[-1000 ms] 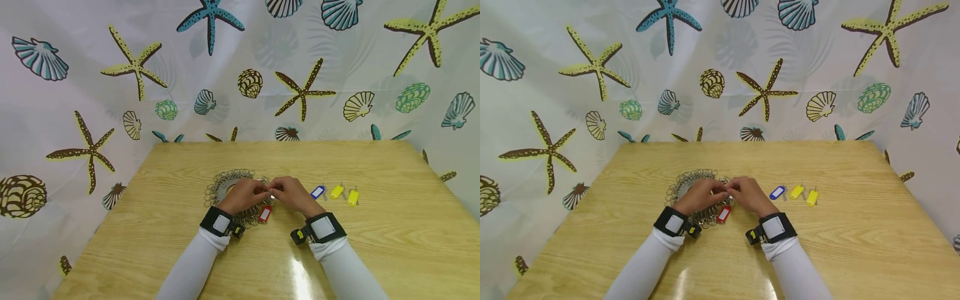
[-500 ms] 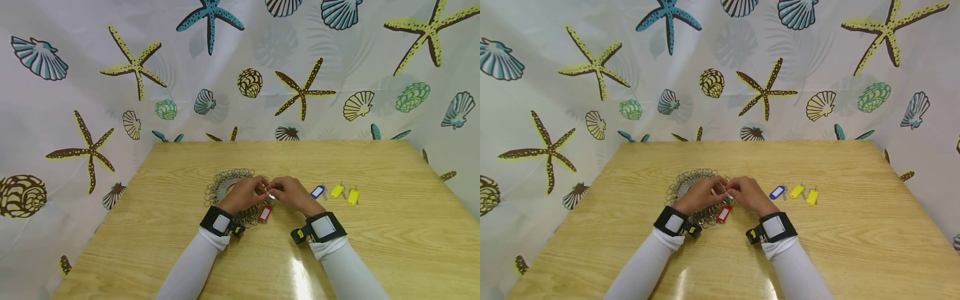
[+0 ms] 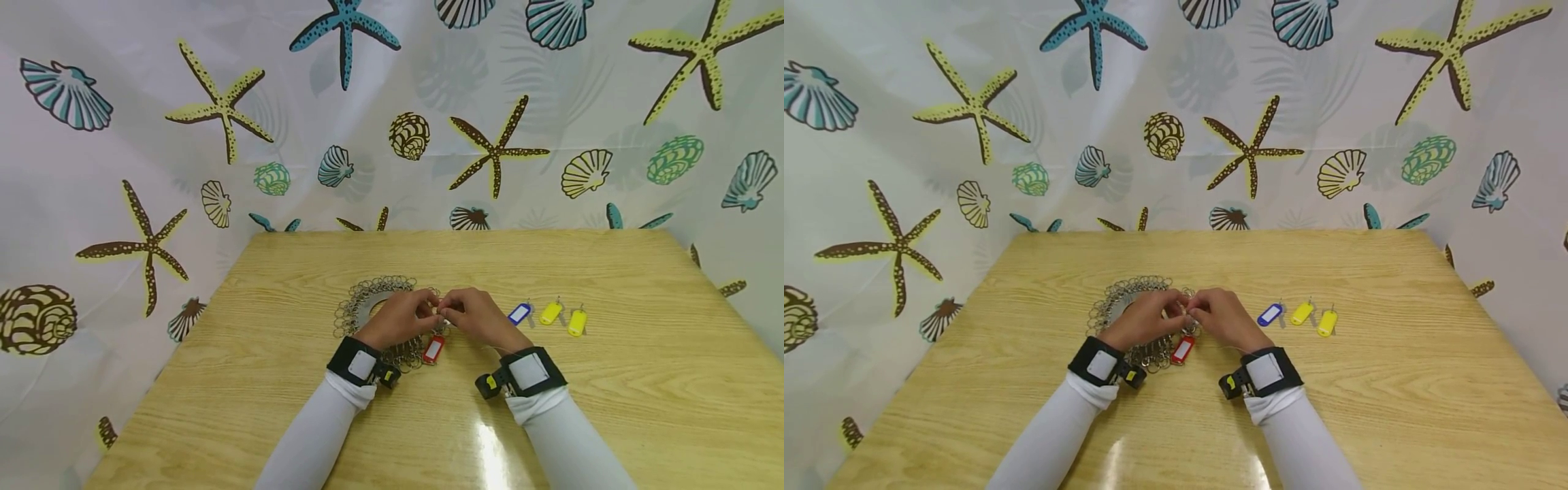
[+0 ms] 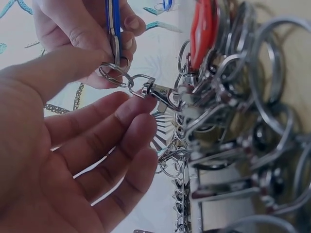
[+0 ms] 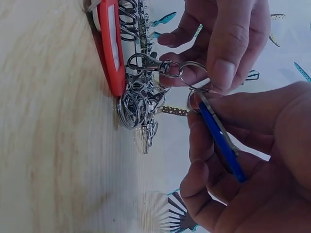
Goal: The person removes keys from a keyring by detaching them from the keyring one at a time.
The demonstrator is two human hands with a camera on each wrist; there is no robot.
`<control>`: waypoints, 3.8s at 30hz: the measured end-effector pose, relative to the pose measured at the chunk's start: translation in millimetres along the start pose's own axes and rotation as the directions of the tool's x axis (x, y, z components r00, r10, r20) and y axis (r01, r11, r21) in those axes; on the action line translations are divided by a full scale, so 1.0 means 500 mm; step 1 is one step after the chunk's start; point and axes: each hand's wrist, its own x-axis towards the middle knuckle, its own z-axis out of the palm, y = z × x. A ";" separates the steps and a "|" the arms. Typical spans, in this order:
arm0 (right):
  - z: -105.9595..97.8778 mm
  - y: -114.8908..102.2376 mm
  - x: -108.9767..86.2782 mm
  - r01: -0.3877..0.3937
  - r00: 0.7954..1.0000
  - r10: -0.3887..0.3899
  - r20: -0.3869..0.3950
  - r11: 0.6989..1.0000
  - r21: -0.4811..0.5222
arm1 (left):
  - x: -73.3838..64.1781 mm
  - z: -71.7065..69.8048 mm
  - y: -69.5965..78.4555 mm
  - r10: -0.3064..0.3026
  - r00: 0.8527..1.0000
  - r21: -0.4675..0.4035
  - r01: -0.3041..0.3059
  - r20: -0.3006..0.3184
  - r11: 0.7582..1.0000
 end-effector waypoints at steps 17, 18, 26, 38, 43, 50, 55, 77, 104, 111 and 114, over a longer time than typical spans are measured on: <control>-0.004 -0.004 0.001 0.028 1.000 -0.028 -0.009 0.999 0.032 | 0.003 -0.008 0.003 0.015 1.000 0.089 -0.015 -0.002 0.996; -0.004 -0.004 0.001 0.024 1.000 -0.024 -0.009 0.999 0.032 | 0.002 -0.008 0.004 0.016 1.000 0.090 -0.016 -0.003 0.996; 0.003 -0.004 -0.003 0.008 1.000 -0.007 -0.007 0.999 0.033 | -0.002 -0.003 0.003 0.013 1.000 0.075 -0.012 -0.014 0.997; 0.003 -0.004 -0.001 -0.001 1.000 0.001 -0.001 1.000 -0.002 | -0.001 -0.001 0.008 0.017 1.000 -0.011 -0.017 -0.012 1.000; 0.002 -0.001 -0.002 0.004 1.000 -0.004 -0.001 1.000 0.007 | -0.002 -0.001 0.010 -0.005 1.000 -0.029 0.004 -0.015 1.000; -0.005 0.010 -0.006 -0.018 1.000 0.018 -0.002 1.000 -0.009 | -0.003 -0.002 0.010 -0.015 1.000 -0.020 0.014 -0.021 1.000; -0.026 0.021 -0.009 -0.071 0.997 0.070 -0.026 0.996 -0.056 | -0.001 -0.002 0.009 0.019 1.000 0.015 -0.019 -0.014 1.000; -0.092 0.044 -0.035 -0.277 0.952 0.256 -0.166 0.954 -0.113 | -0.003 0.002 0.009 0.041 0.999 0.048 -0.041 -0.005 0.998; 0.016 0.013 -0.009 -0.170 0.980 0.188 0.069 0.962 -0.215 | -0.001 -0.005 0.009 0.044 0.999 0.028 -0.045 0.032 0.999; 0.014 0.010 -0.012 -0.156 0.983 0.173 0.068 0.965 -0.209 | -0.002 -0.004 0.006 0.050 0.995 -0.002 -0.050 0.087 0.999; 0.015 0.010 -0.011 -0.161 0.981 0.178 0.071 0.966 -0.202 | -0.002 -0.003 0.004 0.051 0.988 -0.011 -0.050 0.144 0.999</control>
